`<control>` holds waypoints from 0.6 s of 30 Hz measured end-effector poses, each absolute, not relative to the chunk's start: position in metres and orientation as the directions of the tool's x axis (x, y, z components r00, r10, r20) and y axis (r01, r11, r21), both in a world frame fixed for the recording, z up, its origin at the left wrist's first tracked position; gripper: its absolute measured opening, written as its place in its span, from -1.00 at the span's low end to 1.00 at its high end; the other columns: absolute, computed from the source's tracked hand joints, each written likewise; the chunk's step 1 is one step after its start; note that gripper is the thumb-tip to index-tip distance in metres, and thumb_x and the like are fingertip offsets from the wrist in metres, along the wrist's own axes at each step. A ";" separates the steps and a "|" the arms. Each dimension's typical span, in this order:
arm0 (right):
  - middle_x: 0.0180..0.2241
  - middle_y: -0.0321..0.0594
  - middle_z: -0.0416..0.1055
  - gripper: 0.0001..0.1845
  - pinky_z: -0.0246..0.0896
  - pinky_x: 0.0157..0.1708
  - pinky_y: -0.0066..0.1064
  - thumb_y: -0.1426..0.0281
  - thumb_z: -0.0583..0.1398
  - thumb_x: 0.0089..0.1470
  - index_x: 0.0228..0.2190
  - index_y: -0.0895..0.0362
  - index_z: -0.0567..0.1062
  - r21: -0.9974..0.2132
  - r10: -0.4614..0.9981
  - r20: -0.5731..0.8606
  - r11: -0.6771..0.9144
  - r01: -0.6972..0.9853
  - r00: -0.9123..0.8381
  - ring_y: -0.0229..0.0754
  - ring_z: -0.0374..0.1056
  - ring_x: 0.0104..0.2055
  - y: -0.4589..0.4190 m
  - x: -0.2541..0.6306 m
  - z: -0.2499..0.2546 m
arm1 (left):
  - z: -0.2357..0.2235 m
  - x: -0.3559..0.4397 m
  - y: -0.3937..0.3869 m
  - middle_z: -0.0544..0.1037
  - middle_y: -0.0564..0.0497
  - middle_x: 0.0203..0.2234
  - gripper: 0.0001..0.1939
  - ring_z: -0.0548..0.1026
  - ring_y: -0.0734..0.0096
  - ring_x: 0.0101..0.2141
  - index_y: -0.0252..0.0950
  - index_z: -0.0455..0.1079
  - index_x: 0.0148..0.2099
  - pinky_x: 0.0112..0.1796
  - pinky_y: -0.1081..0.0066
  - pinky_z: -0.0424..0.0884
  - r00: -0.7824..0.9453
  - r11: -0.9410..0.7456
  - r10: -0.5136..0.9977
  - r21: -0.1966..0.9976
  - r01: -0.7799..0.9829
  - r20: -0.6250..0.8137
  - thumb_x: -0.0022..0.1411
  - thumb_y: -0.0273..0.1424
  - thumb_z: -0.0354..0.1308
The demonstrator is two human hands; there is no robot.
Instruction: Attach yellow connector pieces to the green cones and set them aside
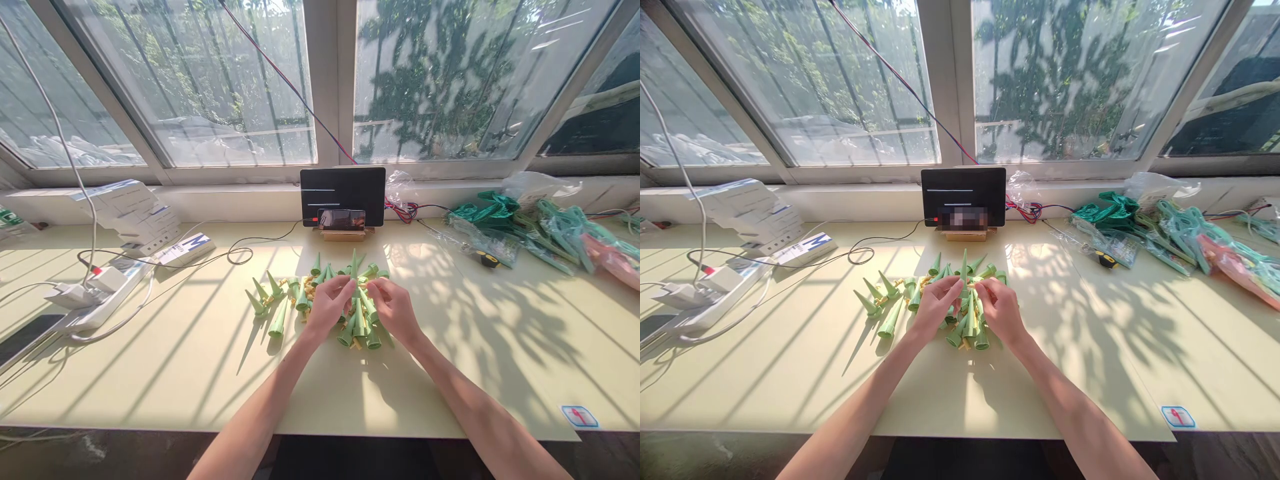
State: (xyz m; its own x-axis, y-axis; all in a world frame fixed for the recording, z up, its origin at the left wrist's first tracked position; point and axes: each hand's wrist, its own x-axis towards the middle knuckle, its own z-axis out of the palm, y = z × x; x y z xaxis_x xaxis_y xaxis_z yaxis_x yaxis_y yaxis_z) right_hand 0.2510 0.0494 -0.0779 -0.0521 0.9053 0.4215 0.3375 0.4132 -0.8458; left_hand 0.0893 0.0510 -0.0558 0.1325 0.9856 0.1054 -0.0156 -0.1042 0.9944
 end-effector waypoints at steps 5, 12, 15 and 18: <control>-0.60 -0.33 0.21 -0.60 0.01 -0.57 -0.45 0.13 0.09 0.25 -0.45 0.15 0.45 -0.876 0.920 0.391 0.380 0.298 -0.025 -0.31 0.06 -0.58 0.049 0.250 -0.077 | -0.059 0.090 0.051 0.50 0.01 -0.42 -0.56 0.30 0.61 -0.65 -0.32 0.48 -0.05 -0.62 0.49 0.28 0.114 -0.090 0.989 0.996 -0.025 0.093 0.15 -0.11 0.26; -0.68 -0.43 -0.02 -0.54 -0.21 -0.64 -0.44 0.05 0.11 0.21 -0.51 0.14 0.40 -0.935 0.955 0.296 0.294 0.197 -0.021 -0.35 -0.11 -0.63 0.051 0.250 -0.080 | -0.062 0.090 0.053 0.47 0.04 -0.55 -0.53 0.26 0.61 -0.67 -0.32 0.50 0.00 -0.62 0.49 0.30 0.158 -0.108 0.981 0.994 -0.034 0.112 0.14 -0.14 0.27; -0.68 -0.43 -0.02 -0.52 -0.21 -0.65 -0.45 0.02 0.12 0.19 -0.54 0.13 0.36 -0.962 0.969 0.246 0.249 0.114 -0.041 -0.35 -0.11 -0.64 0.053 0.251 -0.083 | -0.062 0.090 0.053 0.43 0.07 -0.61 -0.53 0.27 0.60 -0.68 -0.33 0.53 -0.01 -0.62 0.48 0.31 0.156 -0.124 0.980 0.992 -0.034 0.128 0.11 -0.13 0.29; -0.68 -0.44 -0.04 -0.49 -0.20 -0.68 -0.46 -0.03 0.12 0.17 -0.56 0.12 0.34 -0.974 0.975 0.214 0.217 0.057 -0.056 -0.36 -0.11 -0.66 0.055 0.250 -0.084 | -0.063 0.090 0.054 0.49 0.03 -0.50 -0.54 0.30 0.62 -0.68 -0.31 0.55 -0.03 -0.62 0.48 0.32 0.167 -0.174 0.970 0.984 -0.029 0.177 0.12 -0.12 0.27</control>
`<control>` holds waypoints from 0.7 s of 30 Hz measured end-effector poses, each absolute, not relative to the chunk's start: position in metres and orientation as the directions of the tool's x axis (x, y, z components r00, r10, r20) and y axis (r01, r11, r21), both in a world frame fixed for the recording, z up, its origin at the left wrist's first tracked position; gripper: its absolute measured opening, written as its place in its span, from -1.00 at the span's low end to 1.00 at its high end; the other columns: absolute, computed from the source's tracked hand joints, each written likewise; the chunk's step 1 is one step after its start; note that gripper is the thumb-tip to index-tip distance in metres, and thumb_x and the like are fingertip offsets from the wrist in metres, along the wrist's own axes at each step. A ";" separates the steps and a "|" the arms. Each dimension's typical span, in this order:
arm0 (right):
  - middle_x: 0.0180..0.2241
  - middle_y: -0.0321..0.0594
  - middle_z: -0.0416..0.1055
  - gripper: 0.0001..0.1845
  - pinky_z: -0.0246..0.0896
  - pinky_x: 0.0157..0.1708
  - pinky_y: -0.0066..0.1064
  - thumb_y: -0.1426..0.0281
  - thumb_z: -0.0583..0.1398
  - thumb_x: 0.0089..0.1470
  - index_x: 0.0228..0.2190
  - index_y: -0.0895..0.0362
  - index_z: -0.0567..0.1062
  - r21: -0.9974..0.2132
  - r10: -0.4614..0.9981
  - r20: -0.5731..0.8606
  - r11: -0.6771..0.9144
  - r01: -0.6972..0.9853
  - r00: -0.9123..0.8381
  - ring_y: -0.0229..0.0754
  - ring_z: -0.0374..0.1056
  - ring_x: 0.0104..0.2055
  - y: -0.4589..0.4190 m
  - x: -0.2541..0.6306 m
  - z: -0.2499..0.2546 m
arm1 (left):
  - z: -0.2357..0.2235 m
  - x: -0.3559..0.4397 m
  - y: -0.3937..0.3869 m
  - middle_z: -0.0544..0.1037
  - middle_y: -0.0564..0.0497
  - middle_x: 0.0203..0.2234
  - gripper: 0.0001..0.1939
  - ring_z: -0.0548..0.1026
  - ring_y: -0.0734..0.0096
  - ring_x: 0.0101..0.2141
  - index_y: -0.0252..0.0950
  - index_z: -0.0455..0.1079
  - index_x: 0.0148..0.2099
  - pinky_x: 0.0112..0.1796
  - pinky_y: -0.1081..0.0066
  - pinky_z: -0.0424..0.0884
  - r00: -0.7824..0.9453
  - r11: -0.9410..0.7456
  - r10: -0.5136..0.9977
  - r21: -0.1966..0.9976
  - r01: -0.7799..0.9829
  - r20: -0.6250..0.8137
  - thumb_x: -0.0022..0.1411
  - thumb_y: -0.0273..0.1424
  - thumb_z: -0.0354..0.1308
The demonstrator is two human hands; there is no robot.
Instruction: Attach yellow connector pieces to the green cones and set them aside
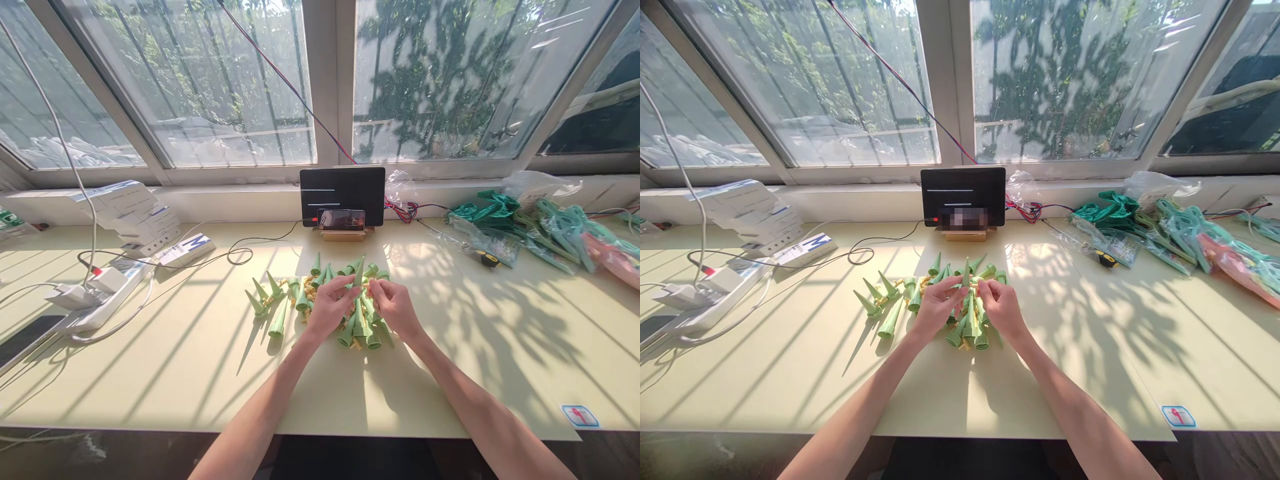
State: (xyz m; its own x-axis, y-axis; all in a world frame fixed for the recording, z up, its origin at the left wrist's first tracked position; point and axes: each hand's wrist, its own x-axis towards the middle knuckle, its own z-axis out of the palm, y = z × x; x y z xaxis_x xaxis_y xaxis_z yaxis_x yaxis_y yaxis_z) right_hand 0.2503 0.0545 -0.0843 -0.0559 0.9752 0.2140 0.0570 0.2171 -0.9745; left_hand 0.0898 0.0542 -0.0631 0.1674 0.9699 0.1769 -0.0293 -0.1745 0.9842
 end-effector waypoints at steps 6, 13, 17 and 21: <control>-0.70 -0.44 -0.01 -0.47 -0.17 -0.68 -0.47 -0.04 0.10 0.18 -0.56 0.13 0.34 -0.972 0.974 0.221 0.224 0.066 -0.053 -0.36 -0.08 -0.67 0.053 0.248 -0.082 | -0.062 0.092 0.053 0.44 0.05 -0.62 -0.53 0.30 0.56 -0.66 -0.34 0.54 -0.02 -0.63 0.49 0.29 0.120 -0.112 0.987 0.994 0.009 0.110 0.16 -0.10 0.24; -0.52 -0.29 0.34 -0.62 0.02 -0.65 -0.47 0.08 0.13 0.20 -0.32 0.15 0.47 -0.914 0.940 0.338 0.340 0.220 -0.046 -0.34 0.15 -0.62 0.049 0.249 -0.076 | -0.059 0.090 0.052 0.36 0.09 -0.66 -0.57 0.26 0.56 -0.66 -0.31 0.55 -0.13 -0.61 0.49 0.24 0.106 -0.093 0.990 0.995 -0.043 0.097 0.22 -0.05 0.15; -0.33 -0.16 0.47 -0.66 0.22 -0.56 -0.46 0.15 0.17 0.18 -0.16 0.14 0.48 -0.866 0.910 0.406 0.413 0.281 -0.084 -0.28 0.33 -0.52 0.048 0.249 -0.074 | -0.060 0.089 0.053 0.32 0.12 -0.68 -0.58 0.24 0.56 -0.67 -0.29 0.54 -0.18 -0.60 0.48 0.21 0.068 -0.085 0.994 0.996 -0.033 0.087 0.21 -0.03 0.15; -0.32 -0.16 0.47 -0.69 0.24 -0.55 -0.46 0.19 0.18 0.19 -0.12 0.13 0.47 -0.828 0.881 0.464 0.467 0.309 -0.087 -0.30 0.33 -0.53 0.047 0.249 -0.075 | -0.059 0.089 0.053 0.31 0.12 -0.67 -0.59 0.24 0.56 -0.67 -0.28 0.54 -0.20 -0.61 0.48 0.19 0.059 -0.086 0.994 0.996 -0.030 0.087 0.20 -0.03 0.15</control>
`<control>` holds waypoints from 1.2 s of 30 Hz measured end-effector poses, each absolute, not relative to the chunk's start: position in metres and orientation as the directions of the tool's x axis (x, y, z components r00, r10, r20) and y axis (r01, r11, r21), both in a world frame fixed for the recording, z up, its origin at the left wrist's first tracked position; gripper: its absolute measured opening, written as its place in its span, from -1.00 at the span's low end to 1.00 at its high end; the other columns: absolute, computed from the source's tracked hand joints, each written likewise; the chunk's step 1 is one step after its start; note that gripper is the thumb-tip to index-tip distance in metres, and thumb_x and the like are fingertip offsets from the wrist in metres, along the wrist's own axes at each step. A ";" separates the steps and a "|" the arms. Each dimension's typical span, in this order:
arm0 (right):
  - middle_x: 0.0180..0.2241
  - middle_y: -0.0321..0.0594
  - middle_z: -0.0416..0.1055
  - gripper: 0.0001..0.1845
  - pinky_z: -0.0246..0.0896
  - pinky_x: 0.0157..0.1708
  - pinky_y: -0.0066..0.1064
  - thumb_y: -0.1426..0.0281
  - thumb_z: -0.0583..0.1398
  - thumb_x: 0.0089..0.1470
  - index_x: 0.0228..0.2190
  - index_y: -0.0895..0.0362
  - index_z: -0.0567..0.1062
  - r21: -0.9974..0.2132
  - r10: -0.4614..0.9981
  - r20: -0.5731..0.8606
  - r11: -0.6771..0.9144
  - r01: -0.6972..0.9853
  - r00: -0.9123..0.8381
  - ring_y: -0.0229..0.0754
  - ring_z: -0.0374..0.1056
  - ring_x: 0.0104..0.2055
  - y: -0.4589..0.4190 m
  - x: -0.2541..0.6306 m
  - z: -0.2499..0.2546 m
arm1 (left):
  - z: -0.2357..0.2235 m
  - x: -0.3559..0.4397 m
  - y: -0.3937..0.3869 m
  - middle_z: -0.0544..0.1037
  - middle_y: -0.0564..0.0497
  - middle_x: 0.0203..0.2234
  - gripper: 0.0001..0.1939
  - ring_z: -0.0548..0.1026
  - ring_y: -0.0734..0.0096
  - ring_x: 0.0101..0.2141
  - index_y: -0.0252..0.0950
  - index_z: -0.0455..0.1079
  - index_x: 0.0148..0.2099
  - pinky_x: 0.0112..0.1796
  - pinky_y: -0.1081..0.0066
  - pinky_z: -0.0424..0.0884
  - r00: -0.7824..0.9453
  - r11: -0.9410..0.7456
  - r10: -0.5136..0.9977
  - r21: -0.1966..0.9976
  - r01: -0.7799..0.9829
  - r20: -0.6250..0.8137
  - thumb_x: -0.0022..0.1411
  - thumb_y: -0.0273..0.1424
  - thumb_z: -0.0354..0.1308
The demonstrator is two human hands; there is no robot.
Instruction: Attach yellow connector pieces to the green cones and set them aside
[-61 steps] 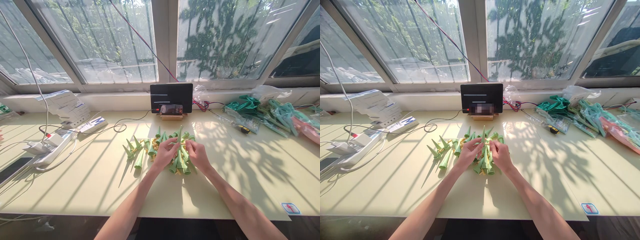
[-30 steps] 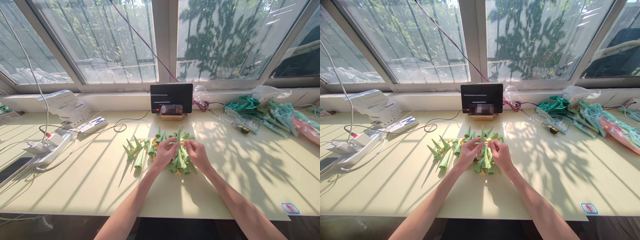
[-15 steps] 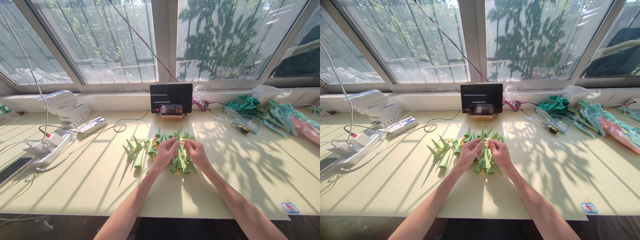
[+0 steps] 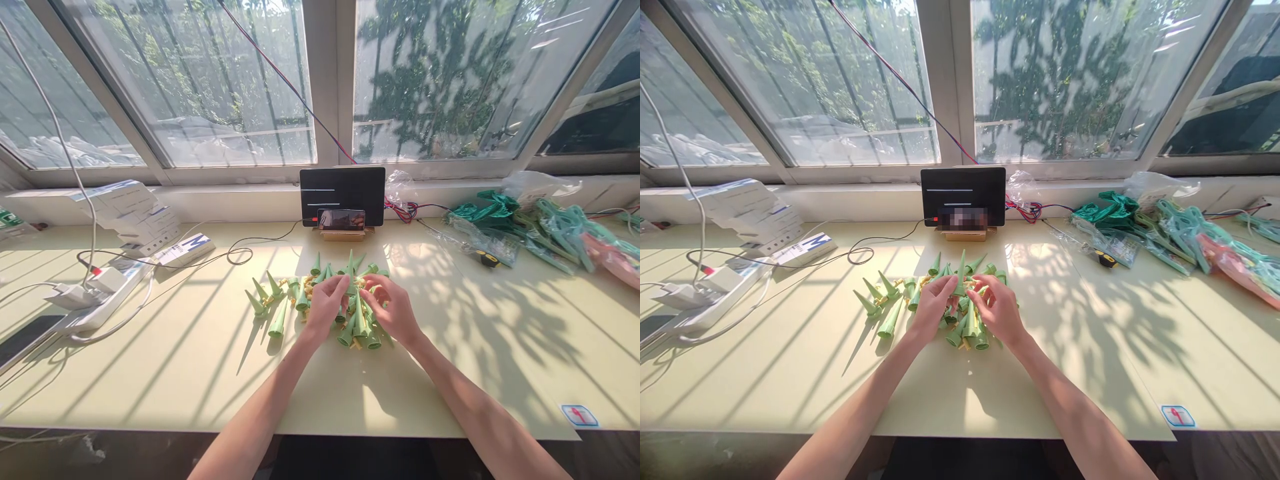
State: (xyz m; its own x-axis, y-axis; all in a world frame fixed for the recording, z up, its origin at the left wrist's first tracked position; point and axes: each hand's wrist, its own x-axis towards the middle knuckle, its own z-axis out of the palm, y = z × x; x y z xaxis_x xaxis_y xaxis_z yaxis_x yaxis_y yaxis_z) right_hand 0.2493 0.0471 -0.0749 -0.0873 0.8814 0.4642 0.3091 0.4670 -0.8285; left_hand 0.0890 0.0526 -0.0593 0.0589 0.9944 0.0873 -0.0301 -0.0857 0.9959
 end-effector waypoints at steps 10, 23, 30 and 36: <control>-0.28 -0.15 0.52 -0.76 0.30 -0.45 -0.41 0.20 0.17 0.22 -0.25 0.12 0.50 -0.795 0.861 0.503 0.493 0.354 -0.068 -0.27 0.35 -0.48 0.048 0.251 -0.076 | -0.056 0.089 0.051 0.33 0.11 -0.67 -0.61 0.26 0.57 -0.66 -0.30 0.53 -0.22 -0.61 0.51 0.20 0.084 -0.096 0.992 0.995 -0.016 0.097 0.21 -0.05 0.16; -0.36 -0.16 0.51 -0.76 0.36 -0.39 -0.38 0.21 0.17 0.21 -0.30 0.12 0.51 -0.804 0.851 0.525 0.503 0.318 -0.018 -0.20 0.42 -0.41 0.048 0.250 -0.081 | -0.057 0.090 0.050 0.30 0.15 -0.71 -0.48 0.21 0.59 -0.68 -0.38 0.47 0.04 -0.61 0.51 0.19 0.115 -0.103 0.988 0.994 0.028 0.099 0.21 -0.07 0.18; -0.47 -0.19 0.49 -0.74 0.32 -0.45 -0.39 0.19 0.19 0.18 -0.37 0.13 0.51 -0.849 0.880 0.474 0.450 0.278 0.024 -0.20 0.40 -0.46 0.048 0.250 -0.079 | -0.060 0.090 0.050 0.28 0.16 -0.70 -0.48 0.21 0.60 -0.67 -0.38 0.46 0.05 -0.63 0.53 0.20 0.123 -0.096 0.988 0.995 0.021 0.093 0.19 -0.09 0.21; -0.58 -0.26 0.41 -0.68 0.20 -0.52 -0.43 0.15 0.19 0.15 -0.45 0.14 0.48 -0.903 0.921 0.387 0.370 0.216 0.038 -0.25 0.30 -0.55 0.050 0.250 -0.078 | -0.067 0.089 0.053 0.39 0.09 -0.61 -0.52 0.26 0.61 -0.67 -0.34 0.49 0.05 -0.65 0.53 0.23 0.168 -0.167 0.973 0.985 0.036 0.159 0.21 -0.12 0.20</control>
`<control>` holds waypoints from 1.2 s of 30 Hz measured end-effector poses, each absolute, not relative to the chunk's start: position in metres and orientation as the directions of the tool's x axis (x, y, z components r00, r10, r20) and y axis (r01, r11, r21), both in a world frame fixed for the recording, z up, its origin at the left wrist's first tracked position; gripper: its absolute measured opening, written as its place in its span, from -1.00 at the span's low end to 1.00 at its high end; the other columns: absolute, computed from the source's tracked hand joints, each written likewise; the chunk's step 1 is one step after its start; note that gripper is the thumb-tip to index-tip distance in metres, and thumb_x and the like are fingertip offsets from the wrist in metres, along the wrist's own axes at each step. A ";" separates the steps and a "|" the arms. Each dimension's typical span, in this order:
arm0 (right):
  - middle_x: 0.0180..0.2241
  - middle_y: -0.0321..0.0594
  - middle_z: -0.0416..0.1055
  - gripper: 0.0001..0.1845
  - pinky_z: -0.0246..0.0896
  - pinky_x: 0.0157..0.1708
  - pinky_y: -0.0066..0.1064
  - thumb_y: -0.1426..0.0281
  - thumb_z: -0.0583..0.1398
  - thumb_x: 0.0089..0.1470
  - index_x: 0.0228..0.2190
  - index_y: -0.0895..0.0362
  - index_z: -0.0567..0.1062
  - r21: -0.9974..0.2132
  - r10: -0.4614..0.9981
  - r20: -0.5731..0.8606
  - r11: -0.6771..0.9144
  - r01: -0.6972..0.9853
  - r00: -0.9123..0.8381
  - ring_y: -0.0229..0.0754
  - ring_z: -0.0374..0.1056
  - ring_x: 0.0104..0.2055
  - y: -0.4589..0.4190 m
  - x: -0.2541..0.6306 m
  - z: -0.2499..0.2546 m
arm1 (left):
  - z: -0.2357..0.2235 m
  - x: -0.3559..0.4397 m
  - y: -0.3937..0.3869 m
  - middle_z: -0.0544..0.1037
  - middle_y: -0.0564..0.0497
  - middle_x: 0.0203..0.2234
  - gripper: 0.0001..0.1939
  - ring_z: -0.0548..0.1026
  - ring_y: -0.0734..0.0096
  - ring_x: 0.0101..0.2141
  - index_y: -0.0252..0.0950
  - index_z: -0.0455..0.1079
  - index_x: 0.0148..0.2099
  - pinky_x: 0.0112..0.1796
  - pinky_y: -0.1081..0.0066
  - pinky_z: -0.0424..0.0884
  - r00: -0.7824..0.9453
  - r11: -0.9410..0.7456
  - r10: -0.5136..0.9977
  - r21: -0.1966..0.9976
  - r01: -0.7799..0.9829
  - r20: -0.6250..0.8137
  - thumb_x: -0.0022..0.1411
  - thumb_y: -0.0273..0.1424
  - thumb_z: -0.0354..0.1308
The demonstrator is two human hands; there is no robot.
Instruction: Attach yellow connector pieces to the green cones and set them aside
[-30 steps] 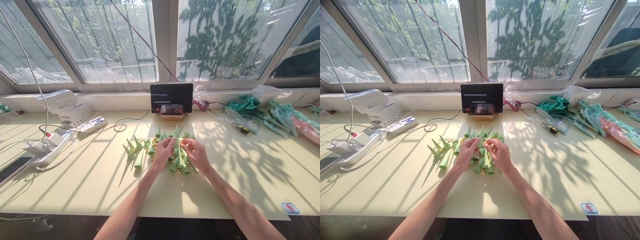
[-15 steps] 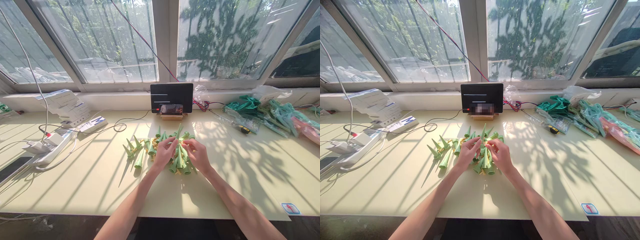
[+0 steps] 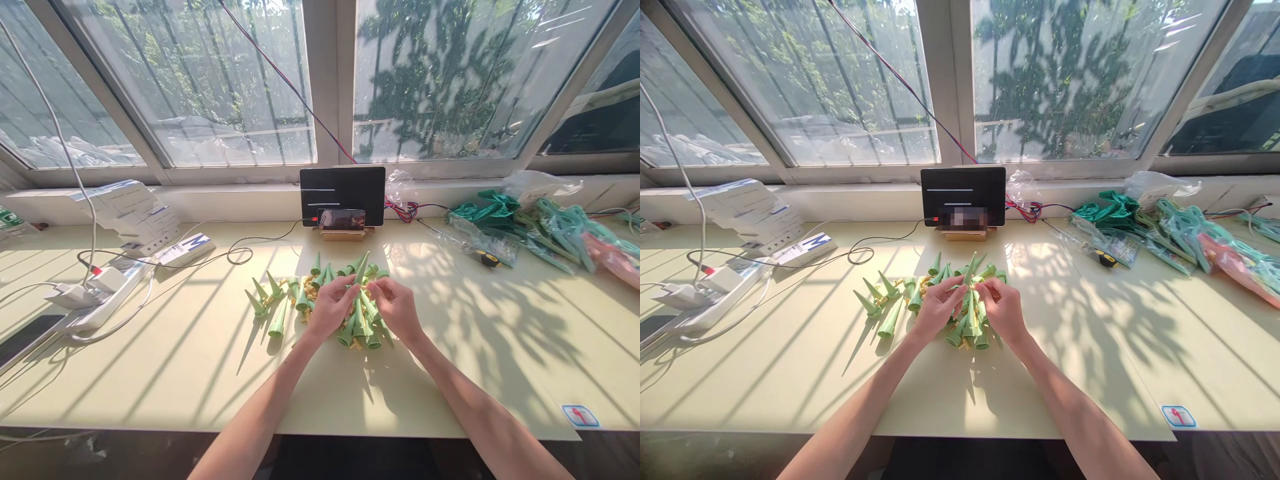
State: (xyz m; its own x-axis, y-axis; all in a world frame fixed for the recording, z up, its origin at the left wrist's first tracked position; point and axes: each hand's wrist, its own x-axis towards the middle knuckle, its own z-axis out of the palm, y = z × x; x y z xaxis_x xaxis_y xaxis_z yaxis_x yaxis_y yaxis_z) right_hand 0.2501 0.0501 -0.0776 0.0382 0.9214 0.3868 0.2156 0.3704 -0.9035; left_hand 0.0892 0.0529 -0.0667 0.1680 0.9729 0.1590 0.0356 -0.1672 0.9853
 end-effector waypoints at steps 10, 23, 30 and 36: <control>-0.68 -0.35 0.22 -0.57 -0.04 -0.61 -0.46 0.11 0.21 0.13 -0.59 0.15 0.39 -0.968 0.972 0.234 0.232 0.098 0.012 -0.34 0.08 -0.62 0.052 0.252 -0.076 | -0.073 0.089 0.056 0.49 -0.07 -0.31 -0.60 0.31 0.64 -0.60 -0.29 0.51 0.05 -0.65 0.54 0.23 0.213 -0.244 0.949 0.969 0.024 0.233 0.23 -0.21 0.21; -0.71 -0.41 0.10 -0.50 -0.14 -0.66 -0.48 0.05 0.22 0.10 -0.64 0.14 0.31 -0.990 0.990 0.139 0.139 -0.014 -0.037 -0.38 -0.02 -0.66 0.054 0.251 -0.076 | -0.071 0.092 0.054 0.46 0.00 -0.48 -0.58 0.27 0.62 -0.64 -0.32 0.51 0.02 -0.65 0.53 0.21 0.199 -0.212 0.959 0.977 0.038 0.200 0.23 -0.15 0.19; -0.48 -0.24 0.42 -0.58 0.04 -0.63 -0.47 0.01 0.24 0.05 -0.35 0.14 0.49 -0.969 0.972 0.233 0.229 0.096 0.031 -0.31 0.20 -0.60 0.053 0.251 -0.072 | -0.062 0.092 0.052 0.35 0.09 -0.64 -0.54 0.27 0.57 -0.66 -0.36 0.50 -0.01 -0.64 0.52 0.21 0.118 -0.144 0.984 0.988 0.059 0.137 0.24 -0.09 0.16; -0.32 -0.14 0.50 -0.64 0.16 -0.56 -0.43 0.12 0.18 0.17 -0.19 0.15 0.52 -0.874 0.922 0.382 0.383 0.300 -0.065 -0.29 0.26 -0.55 0.047 0.250 -0.071 | -0.060 0.090 0.052 0.28 0.13 -0.70 -0.56 0.25 0.56 -0.66 -0.32 0.53 -0.08 -0.62 0.51 0.19 0.089 -0.134 0.987 0.990 0.032 0.131 0.24 -0.06 0.14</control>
State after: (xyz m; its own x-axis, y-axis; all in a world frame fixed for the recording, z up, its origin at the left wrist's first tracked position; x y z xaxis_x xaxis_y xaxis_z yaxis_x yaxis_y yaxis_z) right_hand 0.2499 0.0471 -0.0707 -0.0651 0.9219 0.3820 0.3002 0.3831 -0.8736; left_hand 0.0904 0.0517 -0.0595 0.0888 0.9874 0.1307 0.0316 -0.1340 0.9905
